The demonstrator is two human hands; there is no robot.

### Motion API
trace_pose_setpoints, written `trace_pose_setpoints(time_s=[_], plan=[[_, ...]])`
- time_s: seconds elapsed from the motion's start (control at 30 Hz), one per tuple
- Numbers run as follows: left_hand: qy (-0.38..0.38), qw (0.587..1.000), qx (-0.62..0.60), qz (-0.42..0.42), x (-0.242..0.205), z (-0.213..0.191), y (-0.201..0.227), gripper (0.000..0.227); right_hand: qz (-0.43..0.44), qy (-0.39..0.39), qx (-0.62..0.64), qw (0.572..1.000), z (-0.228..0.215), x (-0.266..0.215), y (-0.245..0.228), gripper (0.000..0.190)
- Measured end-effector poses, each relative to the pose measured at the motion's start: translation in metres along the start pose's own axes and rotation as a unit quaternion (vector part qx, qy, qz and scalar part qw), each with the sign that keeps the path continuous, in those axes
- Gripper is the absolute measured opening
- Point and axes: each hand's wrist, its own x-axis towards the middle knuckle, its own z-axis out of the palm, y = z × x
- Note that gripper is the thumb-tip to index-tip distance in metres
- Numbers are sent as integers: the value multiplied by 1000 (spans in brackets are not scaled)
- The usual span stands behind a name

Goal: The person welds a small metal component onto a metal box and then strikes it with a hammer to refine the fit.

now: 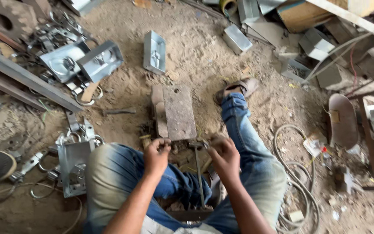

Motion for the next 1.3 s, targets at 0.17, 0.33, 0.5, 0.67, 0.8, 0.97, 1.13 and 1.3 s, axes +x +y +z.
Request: trace_pose_setpoints(time_s=[0.17, 0.33, 0.5, 0.67, 0.8, 0.97, 1.13, 1.3], plan=[[-35, 958, -172, -226, 4, -7, 16, 30, 283, -26, 310, 907, -22, -37, 49, 15], [-19, 918, -270, -290, 15, -16, 23, 33, 383, -19, 298, 874, -10, -43, 89, 12], [31, 877, -352, -325, 20, -22, 20, 30, 368, -52, 287, 883, 14, -33, 98, 10], [25, 838, -413, -356, 37, -45, 33, 22, 382, -61, 251, 887, 20, -35, 101, 11], [15, 878, -334, -342, 63, -80, 54, 10, 388, -65, 237, 889, 20, -38, 107, 11], [60, 929, -208, -300, 130, -122, 60, 15, 390, -72, 203, 895, 24, -42, 118, 12], [71, 976, -66, -194, 229, -145, 5, 18, 395, -77, 191, 895, 27, -44, 123, 13], [63, 934, 346, -60, 314, -160, -46, 55, 413, -68, 189, 888, 29, -46, 141, 14]])
